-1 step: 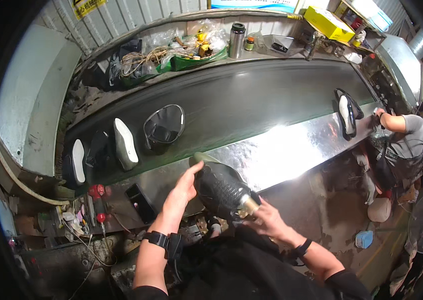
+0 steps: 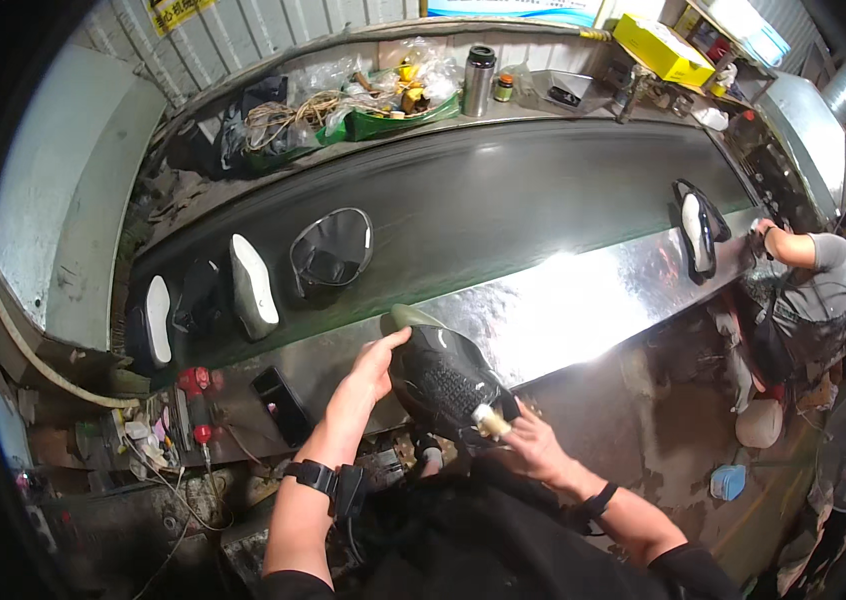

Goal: Manually assemble and check shoe components using industrial machines and conveyor belt.

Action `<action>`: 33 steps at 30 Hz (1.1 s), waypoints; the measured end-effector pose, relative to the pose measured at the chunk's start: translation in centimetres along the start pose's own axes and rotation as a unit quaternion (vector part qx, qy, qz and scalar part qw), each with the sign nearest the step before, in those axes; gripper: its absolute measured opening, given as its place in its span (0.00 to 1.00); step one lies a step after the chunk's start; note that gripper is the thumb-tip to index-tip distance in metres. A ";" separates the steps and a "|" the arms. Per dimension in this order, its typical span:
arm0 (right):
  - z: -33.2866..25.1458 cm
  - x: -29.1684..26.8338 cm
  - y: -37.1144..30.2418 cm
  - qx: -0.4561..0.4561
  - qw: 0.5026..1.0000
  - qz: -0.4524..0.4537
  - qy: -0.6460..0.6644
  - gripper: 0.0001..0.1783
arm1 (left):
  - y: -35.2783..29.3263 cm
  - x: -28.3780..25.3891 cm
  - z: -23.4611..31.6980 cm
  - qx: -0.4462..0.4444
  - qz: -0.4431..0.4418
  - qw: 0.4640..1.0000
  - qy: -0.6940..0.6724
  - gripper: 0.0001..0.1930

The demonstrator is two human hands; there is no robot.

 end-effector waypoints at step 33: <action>6.1 7.1 0.5 0.069 0.989 -0.029 0.127 0.47 | 2.9 0.8 2.0 0.279 0.289 0.726 0.558 0.31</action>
Point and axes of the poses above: each hand's wrist, its own y-axis towards the middle knuckle, its own x-axis out of the palm, z = x × y, the point moved 8 cm from there along y, towards the middle knuckle, and after that the axes turned 6 degrees about x, right-handed, at the moved point
